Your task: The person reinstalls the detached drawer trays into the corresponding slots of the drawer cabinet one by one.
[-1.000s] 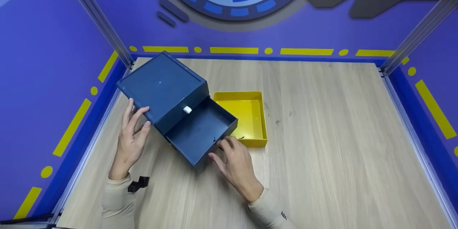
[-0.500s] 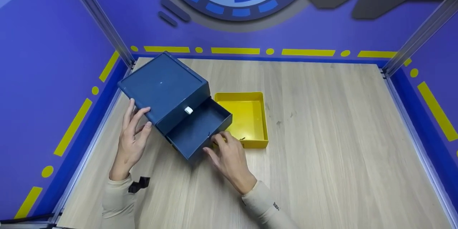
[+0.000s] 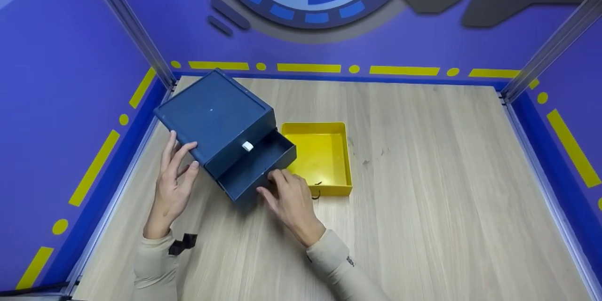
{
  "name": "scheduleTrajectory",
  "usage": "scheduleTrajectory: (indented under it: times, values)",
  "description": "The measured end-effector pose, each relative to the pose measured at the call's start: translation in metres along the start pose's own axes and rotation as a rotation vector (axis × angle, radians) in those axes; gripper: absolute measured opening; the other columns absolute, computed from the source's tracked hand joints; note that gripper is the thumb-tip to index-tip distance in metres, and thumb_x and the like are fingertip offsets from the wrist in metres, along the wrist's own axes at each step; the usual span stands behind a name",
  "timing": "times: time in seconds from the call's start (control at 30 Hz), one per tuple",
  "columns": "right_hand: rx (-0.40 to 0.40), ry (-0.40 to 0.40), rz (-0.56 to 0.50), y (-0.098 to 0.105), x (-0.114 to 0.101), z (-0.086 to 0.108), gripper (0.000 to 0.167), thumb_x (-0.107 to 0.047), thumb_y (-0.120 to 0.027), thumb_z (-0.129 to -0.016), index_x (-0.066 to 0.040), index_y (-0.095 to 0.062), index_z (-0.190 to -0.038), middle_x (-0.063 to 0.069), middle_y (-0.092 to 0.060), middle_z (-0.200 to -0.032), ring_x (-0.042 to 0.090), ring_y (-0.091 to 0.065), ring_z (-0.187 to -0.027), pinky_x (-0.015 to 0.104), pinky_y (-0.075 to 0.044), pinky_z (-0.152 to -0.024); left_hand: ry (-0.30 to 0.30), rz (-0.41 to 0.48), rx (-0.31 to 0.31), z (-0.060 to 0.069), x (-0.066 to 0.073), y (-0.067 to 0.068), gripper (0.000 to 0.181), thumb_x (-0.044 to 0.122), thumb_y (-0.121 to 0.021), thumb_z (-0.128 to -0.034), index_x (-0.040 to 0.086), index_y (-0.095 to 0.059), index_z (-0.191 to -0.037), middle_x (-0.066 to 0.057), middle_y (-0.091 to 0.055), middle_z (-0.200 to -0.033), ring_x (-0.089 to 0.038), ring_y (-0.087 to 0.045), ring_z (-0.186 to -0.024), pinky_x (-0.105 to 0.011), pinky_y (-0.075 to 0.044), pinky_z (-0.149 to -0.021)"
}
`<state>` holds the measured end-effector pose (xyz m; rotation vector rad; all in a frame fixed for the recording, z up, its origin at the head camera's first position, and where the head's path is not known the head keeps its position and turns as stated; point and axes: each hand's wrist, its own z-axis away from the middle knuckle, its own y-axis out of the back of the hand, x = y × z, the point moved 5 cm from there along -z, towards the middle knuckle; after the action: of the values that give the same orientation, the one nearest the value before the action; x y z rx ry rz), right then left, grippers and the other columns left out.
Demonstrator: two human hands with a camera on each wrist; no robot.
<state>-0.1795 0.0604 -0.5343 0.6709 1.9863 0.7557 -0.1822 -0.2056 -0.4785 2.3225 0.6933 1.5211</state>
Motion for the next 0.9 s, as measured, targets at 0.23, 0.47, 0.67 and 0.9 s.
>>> scheduleTrajectory:
  times: [0.23,0.47,0.67,0.9]
  values:
    - [0.02,0.019,0.011,-0.005,-0.002,-0.009,0.032,-0.037,-0.081,-0.097,-0.011,-0.069,-0.11,0.004,-0.074,-0.097,0.027,-0.072,-0.084,0.04,-0.061,-0.078,-0.011,-0.005,0.001,0.0,0.0,0.001,0.042,0.024,-0.064,-0.1076,0.027,-0.062,-0.15,-0.004,-0.016,-0.18,-0.035,-0.026,-0.163,-0.069,-0.033,-0.122]
    - [0.003,0.01,-0.018,-0.012,-0.002,-0.019,0.031,-0.037,-0.08,-0.097,-0.011,-0.068,-0.11,0.004,-0.073,-0.094,0.019,-0.065,-0.077,0.034,-0.056,-0.071,0.007,-0.005,-0.011,0.001,-0.001,0.0,0.042,0.027,-0.062,-0.1087,0.029,-0.061,-0.15,-0.002,-0.015,-0.18,-0.034,-0.025,-0.164,-0.07,-0.033,-0.122]
    - [-0.008,-0.005,-0.015,-0.018,-0.002,-0.026,0.032,-0.038,-0.079,-0.098,-0.01,-0.069,-0.111,0.004,-0.076,-0.096,0.018,-0.068,-0.08,0.036,-0.057,-0.071,-0.003,-0.007,-0.007,0.001,-0.001,0.0,0.043,0.025,-0.063,-0.108,0.028,-0.061,-0.151,-0.004,-0.016,-0.18,-0.035,-0.027,-0.163,-0.07,-0.033,-0.121]
    - [0.01,0.013,-0.007,-0.022,-0.006,-0.035,0.03,-0.038,-0.08,-0.097,-0.012,-0.069,-0.107,0.003,-0.077,-0.097,0.02,-0.075,-0.085,0.039,-0.061,-0.074,0.005,-0.011,-0.004,0.001,-0.001,0.0,0.043,0.026,-0.063,-0.1081,0.029,-0.061,-0.151,-0.002,-0.015,-0.18,-0.034,-0.027,-0.163,-0.069,-0.035,-0.121]
